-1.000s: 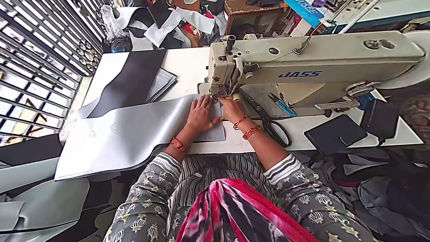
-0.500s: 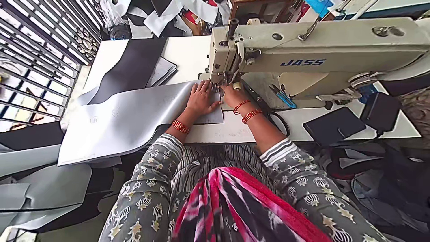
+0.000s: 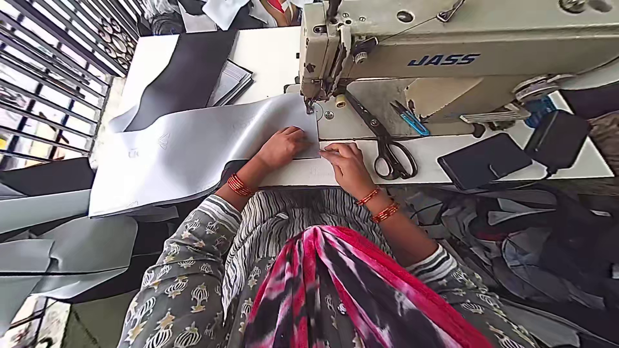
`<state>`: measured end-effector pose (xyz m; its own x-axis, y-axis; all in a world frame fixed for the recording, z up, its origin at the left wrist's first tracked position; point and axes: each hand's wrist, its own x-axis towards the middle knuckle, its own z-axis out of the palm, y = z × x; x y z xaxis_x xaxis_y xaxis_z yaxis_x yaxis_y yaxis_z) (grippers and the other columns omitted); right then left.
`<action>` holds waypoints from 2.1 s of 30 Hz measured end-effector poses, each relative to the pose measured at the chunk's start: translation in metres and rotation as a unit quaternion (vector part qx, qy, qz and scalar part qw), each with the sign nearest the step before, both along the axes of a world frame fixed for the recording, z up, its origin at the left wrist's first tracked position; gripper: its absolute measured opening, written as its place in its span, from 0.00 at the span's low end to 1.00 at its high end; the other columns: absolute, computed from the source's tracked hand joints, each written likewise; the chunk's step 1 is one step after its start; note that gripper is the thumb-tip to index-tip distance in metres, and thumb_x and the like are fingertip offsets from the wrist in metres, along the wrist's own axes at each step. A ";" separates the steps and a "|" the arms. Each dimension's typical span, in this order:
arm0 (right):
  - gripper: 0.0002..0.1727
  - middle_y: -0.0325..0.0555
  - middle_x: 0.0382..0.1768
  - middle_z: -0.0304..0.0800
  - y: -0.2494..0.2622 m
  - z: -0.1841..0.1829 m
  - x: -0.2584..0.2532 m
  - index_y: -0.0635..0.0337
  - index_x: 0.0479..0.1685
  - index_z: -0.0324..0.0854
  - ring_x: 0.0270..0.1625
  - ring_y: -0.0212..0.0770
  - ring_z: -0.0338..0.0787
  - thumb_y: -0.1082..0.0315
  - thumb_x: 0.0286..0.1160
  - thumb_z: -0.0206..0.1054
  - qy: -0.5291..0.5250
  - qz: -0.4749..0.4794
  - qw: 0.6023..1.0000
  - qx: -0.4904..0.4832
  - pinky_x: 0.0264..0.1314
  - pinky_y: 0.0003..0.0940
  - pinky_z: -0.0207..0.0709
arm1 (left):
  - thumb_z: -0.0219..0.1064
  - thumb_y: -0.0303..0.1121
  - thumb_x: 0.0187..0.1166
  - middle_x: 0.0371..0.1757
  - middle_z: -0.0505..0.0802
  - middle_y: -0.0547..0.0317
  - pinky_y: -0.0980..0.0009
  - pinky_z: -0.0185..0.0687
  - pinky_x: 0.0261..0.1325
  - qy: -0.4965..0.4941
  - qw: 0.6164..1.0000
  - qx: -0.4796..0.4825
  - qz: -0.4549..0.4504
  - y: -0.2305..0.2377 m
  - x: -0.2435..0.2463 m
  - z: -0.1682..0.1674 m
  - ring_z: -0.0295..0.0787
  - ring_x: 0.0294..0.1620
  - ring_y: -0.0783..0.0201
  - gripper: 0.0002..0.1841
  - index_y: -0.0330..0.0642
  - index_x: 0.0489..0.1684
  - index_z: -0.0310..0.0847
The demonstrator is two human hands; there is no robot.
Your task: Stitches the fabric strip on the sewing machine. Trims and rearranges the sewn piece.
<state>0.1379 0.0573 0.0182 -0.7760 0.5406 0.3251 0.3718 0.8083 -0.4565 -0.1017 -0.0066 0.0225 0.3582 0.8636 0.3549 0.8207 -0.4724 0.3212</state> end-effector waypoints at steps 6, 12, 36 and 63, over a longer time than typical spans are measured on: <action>0.25 0.55 0.61 0.90 0.000 -0.002 -0.001 0.53 0.60 0.93 0.66 0.64 0.83 0.85 0.72 0.58 0.006 0.009 1.000 0.008 0.67 0.64 0.70 | 0.68 0.31 0.76 0.63 0.91 0.34 0.35 0.68 0.79 -0.070 0.994 -0.031 0.074 -0.013 0.019 0.002 0.84 0.72 0.35 0.14 0.32 0.51 0.93; 0.13 0.61 0.56 0.90 0.002 -0.004 0.000 0.65 0.54 0.89 0.62 0.64 0.86 0.76 0.78 0.62 0.042 -0.019 0.999 -0.012 0.65 0.62 0.73 | 0.69 0.35 0.80 0.68 0.90 0.37 0.28 0.58 0.83 -0.075 0.994 -0.051 0.058 -0.021 0.018 0.001 0.78 0.79 0.33 0.14 0.40 0.57 0.93; 0.12 0.59 0.48 0.92 -0.003 -0.010 0.002 0.64 0.45 0.92 0.55 0.61 0.89 0.77 0.76 0.62 0.077 -0.014 0.996 0.033 0.59 0.56 0.78 | 0.66 0.20 0.74 0.53 0.95 0.38 0.47 0.90 0.56 0.041 0.998 0.041 0.025 -0.021 0.024 0.001 0.94 0.60 0.41 0.08 0.28 0.42 0.91; 0.25 0.49 0.64 0.93 -0.005 -0.007 -0.002 0.58 0.56 0.93 0.59 0.60 0.91 0.87 0.69 0.56 -0.005 0.025 0.995 0.099 0.60 0.59 0.79 | 0.68 0.39 0.80 0.80 0.82 0.40 0.40 0.55 0.89 -0.107 0.974 -0.063 0.191 -0.018 0.032 -0.008 0.67 0.88 0.39 0.22 0.39 0.70 0.86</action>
